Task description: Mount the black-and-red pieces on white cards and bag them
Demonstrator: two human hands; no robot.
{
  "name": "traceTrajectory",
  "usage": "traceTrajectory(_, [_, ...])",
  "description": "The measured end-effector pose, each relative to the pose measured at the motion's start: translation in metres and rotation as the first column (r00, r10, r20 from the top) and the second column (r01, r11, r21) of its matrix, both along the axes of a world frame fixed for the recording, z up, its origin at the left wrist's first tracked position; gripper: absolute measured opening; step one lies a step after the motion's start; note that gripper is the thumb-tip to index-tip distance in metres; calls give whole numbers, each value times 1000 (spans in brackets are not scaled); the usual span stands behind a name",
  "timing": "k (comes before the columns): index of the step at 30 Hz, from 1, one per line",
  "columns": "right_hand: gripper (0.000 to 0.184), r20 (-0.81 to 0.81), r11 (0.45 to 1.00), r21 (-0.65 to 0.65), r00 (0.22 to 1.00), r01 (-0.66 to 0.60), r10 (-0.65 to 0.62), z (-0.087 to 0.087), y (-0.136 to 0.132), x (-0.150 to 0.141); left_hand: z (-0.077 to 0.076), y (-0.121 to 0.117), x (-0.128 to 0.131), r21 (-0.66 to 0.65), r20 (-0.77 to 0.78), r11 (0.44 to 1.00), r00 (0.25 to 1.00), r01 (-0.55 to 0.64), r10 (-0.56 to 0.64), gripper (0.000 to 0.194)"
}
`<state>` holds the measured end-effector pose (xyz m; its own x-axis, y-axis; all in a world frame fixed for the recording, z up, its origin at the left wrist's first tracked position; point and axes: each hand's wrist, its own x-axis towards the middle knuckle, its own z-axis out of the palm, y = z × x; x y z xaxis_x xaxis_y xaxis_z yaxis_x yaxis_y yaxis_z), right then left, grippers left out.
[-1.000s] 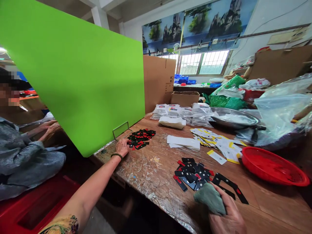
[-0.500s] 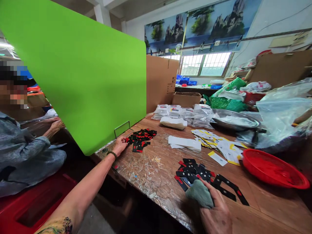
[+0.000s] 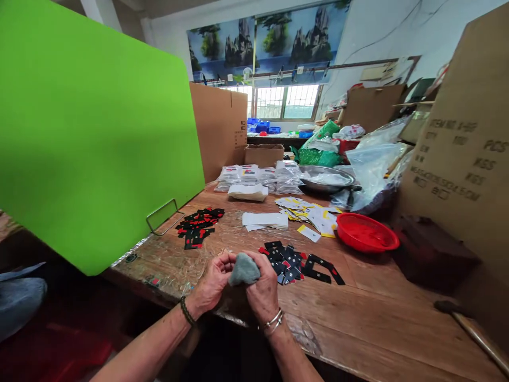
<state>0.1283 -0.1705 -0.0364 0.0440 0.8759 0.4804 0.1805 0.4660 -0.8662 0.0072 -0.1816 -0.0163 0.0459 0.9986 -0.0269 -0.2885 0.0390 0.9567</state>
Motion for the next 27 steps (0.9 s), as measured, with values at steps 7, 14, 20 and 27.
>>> traceTrajectory(7, [37,13,919,-198,939,340,-344,-19,36,73,-13,43,27,-108,-23,994,1000,20,-22,39])
traceTrajectory(14, [48,177,893,-14,880,450,-441,-16,36,97,-22,74,31,-26,-252,991,960,-130,119,22])
traceTrajectory(20, [55,197,972,135,956,193,-217,-13,24,40,-26,73,28,154,-241,978,955,-138,173,14])
traceTrajectory(27, [56,316,988,117,940,99,-132,-10,32,28,-19,62,23,120,-60,993,998,-21,28,18])
